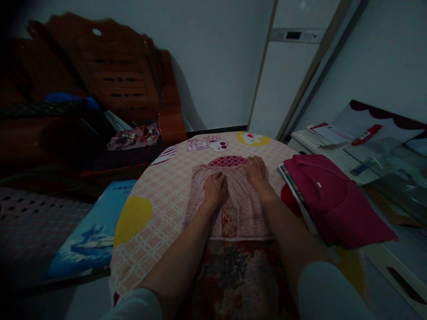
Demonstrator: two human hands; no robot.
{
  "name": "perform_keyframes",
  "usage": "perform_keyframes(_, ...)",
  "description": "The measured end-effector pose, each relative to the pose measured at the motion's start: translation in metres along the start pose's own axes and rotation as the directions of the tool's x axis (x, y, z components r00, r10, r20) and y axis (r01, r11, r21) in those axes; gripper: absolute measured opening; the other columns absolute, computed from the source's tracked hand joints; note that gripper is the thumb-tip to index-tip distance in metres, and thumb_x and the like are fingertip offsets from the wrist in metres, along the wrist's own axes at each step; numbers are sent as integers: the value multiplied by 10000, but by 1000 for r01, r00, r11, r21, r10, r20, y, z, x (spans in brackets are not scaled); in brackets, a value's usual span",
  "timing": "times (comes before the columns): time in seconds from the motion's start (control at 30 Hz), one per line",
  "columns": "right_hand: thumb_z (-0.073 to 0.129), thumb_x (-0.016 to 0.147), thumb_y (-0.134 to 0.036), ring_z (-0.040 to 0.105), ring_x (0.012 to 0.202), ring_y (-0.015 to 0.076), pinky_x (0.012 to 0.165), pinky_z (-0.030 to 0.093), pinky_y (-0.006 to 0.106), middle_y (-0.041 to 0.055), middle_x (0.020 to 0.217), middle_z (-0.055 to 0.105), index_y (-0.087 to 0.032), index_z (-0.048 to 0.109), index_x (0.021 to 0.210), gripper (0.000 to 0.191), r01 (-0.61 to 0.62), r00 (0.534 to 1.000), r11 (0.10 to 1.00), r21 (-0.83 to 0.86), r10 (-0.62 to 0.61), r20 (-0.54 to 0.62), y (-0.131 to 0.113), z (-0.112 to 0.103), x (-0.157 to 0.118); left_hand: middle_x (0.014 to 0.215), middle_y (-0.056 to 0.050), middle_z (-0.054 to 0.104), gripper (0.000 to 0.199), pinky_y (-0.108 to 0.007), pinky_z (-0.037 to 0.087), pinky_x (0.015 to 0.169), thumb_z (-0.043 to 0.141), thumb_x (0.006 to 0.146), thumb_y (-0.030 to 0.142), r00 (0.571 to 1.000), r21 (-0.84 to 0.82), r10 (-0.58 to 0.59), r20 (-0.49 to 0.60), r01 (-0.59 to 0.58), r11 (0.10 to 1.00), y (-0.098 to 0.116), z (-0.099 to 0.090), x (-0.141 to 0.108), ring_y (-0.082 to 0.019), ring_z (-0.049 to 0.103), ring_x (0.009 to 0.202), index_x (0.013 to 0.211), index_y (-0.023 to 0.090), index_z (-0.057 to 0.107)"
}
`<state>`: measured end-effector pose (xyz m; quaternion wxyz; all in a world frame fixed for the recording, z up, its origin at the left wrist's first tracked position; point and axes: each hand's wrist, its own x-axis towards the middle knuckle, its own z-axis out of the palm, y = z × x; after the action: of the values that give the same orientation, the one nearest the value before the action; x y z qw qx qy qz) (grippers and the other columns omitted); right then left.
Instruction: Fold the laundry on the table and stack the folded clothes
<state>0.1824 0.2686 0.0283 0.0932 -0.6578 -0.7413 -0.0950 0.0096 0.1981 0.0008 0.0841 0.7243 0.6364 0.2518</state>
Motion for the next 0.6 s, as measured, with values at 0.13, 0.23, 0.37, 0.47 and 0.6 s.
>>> perform_keyframes(0.13, 322, 983, -267, 462, 1250, 298, 1099, 297, 436, 181, 1334, 567, -108, 579, 1256, 407, 225, 974, 971, 82, -226, 5, -16, 20, -24, 1403, -95, 553, 353, -542, 210, 1174, 391, 957, 232, 999, 74, 15, 33, -17, 997, 0, 1, -2, -269, 402, 1358, 1221, 193, 623)
perform_keyframes(0.23, 307, 999, -372, 346, 1373, 307, 1146, 230, 481, 165, 1489, 437, -114, 469, 1399, 502, 274, 960, 956, 106, -279, 35, -15, 40, -33, 1495, -93, 466, 448, -570, 195, 1175, 343, 981, 286, 995, 130, 3, 97, -16, 991, -3, 4, -4, -276, 340, 1412, 1392, 214, 504)
perform_keyframes(0.37, 287, 1003, -388, 276, 1433, 306, 1166, 208, 506, 160, 1551, 358, -108, 398, 1467, 553, 257, 960, 957, 136, -269, 79, -8, 50, -28, 1560, -106, 368, 555, -571, 179, 1180, 322, 986, 423, 991, 200, 15, 133, -41, 979, -6, 8, -4, -299, 275, 1451, 1488, 198, 392)
perform_keyframes(0.47, 365, 982, -376, 277, 1448, 300, 1179, 209, 504, 146, 1560, 354, -132, 431, 1459, 540, 243, 956, 949, 200, -269, 116, -3, 46, -21, 1576, -113, 337, 603, -572, 156, 1186, 297, 985, 475, 991, 222, 22, 130, -50, 974, -5, 8, -4, -306, 249, 1463, 1511, 184, 352)
perform_keyframes(0.6, 465, 931, -328, 368, 1413, 282, 1161, 284, 505, 120, 1482, 481, -179, 533, 1395, 492, 324, 921, 855, 405, -383, 73, 4, 30, -33, 1583, -109, 324, 605, -564, 139, 1192, 280, 987, 469, 989, 228, 9, 146, -42, 973, -3, 7, -4, -294, 232, 1472, 1518, 186, 336)
